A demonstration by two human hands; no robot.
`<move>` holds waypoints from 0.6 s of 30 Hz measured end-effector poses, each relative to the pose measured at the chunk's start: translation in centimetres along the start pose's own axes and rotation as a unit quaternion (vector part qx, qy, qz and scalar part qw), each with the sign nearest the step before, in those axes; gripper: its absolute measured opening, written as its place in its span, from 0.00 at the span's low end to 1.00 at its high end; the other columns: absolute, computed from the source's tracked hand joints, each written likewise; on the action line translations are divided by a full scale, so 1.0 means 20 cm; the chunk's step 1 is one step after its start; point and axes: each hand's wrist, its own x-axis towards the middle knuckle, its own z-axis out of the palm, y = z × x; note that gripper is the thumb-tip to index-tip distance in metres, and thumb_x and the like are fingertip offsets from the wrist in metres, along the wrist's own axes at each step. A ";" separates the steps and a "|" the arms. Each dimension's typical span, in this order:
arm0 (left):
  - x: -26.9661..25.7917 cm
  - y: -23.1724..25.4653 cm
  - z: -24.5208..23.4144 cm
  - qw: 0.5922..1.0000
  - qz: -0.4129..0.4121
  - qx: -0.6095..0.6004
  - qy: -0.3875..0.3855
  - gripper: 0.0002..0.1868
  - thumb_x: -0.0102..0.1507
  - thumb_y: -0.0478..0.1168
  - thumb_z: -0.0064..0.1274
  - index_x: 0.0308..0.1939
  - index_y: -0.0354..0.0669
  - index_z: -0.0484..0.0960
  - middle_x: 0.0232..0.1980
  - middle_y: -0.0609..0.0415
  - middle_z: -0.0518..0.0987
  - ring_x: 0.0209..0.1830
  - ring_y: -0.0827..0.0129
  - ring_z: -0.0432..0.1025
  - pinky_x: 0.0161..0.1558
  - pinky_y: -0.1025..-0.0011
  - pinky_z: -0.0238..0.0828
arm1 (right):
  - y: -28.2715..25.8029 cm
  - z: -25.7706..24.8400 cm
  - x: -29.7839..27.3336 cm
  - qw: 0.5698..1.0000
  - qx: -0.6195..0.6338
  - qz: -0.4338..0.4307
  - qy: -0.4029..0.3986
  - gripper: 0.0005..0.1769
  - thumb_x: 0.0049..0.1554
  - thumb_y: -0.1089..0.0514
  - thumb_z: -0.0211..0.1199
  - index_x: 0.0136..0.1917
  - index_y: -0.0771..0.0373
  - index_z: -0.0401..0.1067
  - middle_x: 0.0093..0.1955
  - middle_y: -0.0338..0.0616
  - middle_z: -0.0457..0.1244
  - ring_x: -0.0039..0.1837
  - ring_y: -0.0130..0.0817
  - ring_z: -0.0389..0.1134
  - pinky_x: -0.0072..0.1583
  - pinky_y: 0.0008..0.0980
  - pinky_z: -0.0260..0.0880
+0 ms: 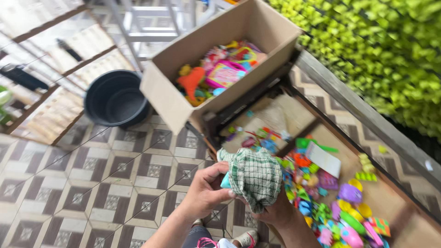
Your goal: The person wipes several small plastic toys with a green and white checkered cloth. They pick up each toy from a wooden tray, wipe it, and place it into a cardboard box. The person also briefly handles a green electronic toy with buttons.
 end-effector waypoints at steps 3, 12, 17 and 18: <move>-0.14 0.29 -0.17 0.942 0.090 0.309 0.091 0.23 0.50 0.31 0.72 0.49 0.35 0.85 0.43 0.53 0.87 0.40 0.72 0.82 0.44 0.70 0.81 | -0.05 0.16 0.23 0.997 0.063 -0.024 -0.039 0.26 0.52 0.56 0.67 0.65 0.60 0.74 0.68 0.52 0.68 0.71 0.55 0.68 0.74 0.54 0.62; -0.40 0.63 -0.46 0.791 0.254 0.471 0.296 0.21 0.51 0.32 0.70 0.48 0.37 0.86 0.43 0.51 0.86 0.39 0.68 0.83 0.41 0.72 0.82 | -0.23 0.74 0.60 0.996 -0.028 -0.080 -0.021 0.23 0.55 0.52 0.68 0.62 0.59 0.76 0.63 0.50 0.69 0.64 0.54 0.71 0.71 0.53 0.65; -0.47 0.58 -0.49 0.684 0.321 0.569 0.323 0.23 0.47 0.32 0.69 0.46 0.34 0.84 0.46 0.46 0.83 0.42 0.54 0.81 0.43 0.65 0.79 | -0.33 0.85 0.67 0.994 0.025 -0.092 -0.045 0.23 0.58 0.55 0.66 0.66 0.62 0.73 0.68 0.52 0.68 0.71 0.56 0.69 0.74 0.54 0.63; -0.48 0.56 -0.49 0.682 0.322 0.564 0.335 0.20 0.49 0.31 0.68 0.45 0.35 0.84 0.47 0.46 0.84 0.44 0.54 0.81 0.44 0.65 0.80 | -0.34 0.85 0.66 0.994 0.038 -0.089 -0.052 0.24 0.59 0.54 0.65 0.67 0.62 0.72 0.69 0.53 0.67 0.72 0.57 0.67 0.76 0.56 0.61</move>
